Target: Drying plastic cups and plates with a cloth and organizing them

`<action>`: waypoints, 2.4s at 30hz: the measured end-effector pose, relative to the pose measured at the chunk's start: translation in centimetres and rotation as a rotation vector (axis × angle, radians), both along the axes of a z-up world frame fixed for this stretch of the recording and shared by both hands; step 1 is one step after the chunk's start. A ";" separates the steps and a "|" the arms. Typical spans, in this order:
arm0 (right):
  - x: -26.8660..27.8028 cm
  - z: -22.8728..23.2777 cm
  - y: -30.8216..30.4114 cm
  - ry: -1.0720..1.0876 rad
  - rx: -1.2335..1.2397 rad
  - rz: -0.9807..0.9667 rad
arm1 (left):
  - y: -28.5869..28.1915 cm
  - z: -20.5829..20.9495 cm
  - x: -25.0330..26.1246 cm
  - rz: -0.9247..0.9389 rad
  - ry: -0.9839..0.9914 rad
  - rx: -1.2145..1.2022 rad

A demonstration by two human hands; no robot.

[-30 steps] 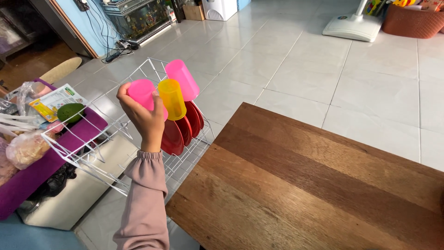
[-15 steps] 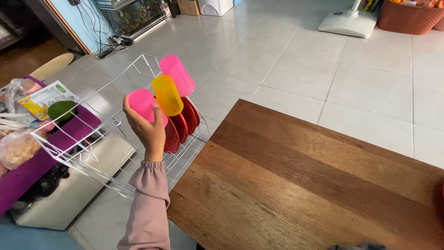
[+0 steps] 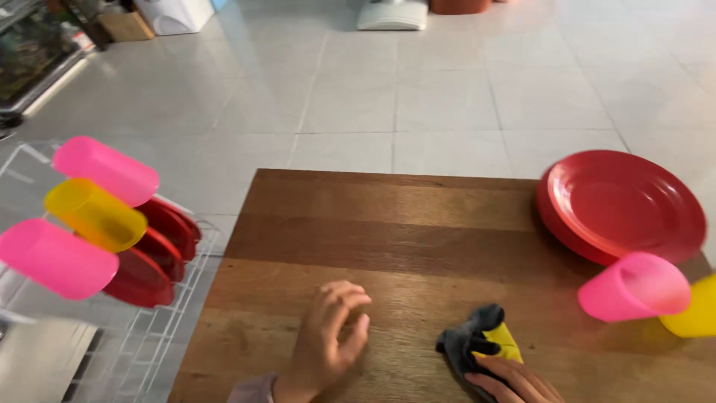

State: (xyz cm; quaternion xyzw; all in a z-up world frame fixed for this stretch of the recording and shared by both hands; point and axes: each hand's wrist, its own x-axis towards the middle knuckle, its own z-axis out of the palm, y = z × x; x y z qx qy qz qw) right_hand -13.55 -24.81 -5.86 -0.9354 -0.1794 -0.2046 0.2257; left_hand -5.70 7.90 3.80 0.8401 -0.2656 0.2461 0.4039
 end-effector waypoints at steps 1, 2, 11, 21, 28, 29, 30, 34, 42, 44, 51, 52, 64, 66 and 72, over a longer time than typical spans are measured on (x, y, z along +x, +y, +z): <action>0.0 0.1 -0.3 0.005 -0.004 -0.039 | -1.2 -1.8 -0.4 -0.039 0.005 -0.004; 0.2 0.3 -0.5 -0.047 -0.035 0.044 | -2.4 -3.5 -0.8 -0.143 0.090 0.097; 1.4 4.4 -2.5 0.318 0.175 0.343 | -4.9 -12.2 -1.6 0.088 -0.257 0.944; 9.9 10.3 -1.8 -0.007 0.021 -0.159 | -5.2 -15.9 -1.3 0.105 -0.240 0.763; 20.1 1.2 -6.6 0.003 -0.452 -0.549 | -6.2 -17.2 -0.4 0.122 -0.376 0.587; 21.0 -0.1 -7.3 -0.003 -0.475 -0.626 | -6.2 -17.9 -0.1 0.174 -0.445 0.602; 21.9 -1.5 -8.0 -0.008 -0.496 -0.704 | -6.1 -18.5 0.1 0.226 -0.514 0.618; 22.1 -1.1 -8.6 0.052 -0.466 -0.729 | -5.6 -22.3 0.7 0.241 -0.545 0.528; 21.8 0.4 -8.1 -0.109 -0.438 -0.693 | -5.2 -22.3 -0.1 0.219 -0.352 0.581; 21.1 2.3 -7.6 -0.156 -0.423 -0.682 | -5.6 -19.5 -0.9 0.203 -0.259 0.587; 16.7 9.4 -3.9 -0.140 -0.184 -0.465 | -5.7 -9.8 -0.2 -0.022 0.392 -0.033; 15.7 10.1 -3.2 -0.132 -0.181 -0.442 | -6.3 -8.0 0.0 0.002 0.401 -0.034; 5.3 13.0 4.6 -0.258 -0.209 0.173 | -8.1 -1.3 4.0 -0.486 1.171 -1.372; 4.9 12.3 4.7 -0.194 -0.231 0.307 | -8.4 -0.3 4.4 0.041 1.285 -1.522; 6.2 12.5 1.2 -0.019 0.182 0.099 | -4.7 -4.6 7.2 0.207 1.183 -1.609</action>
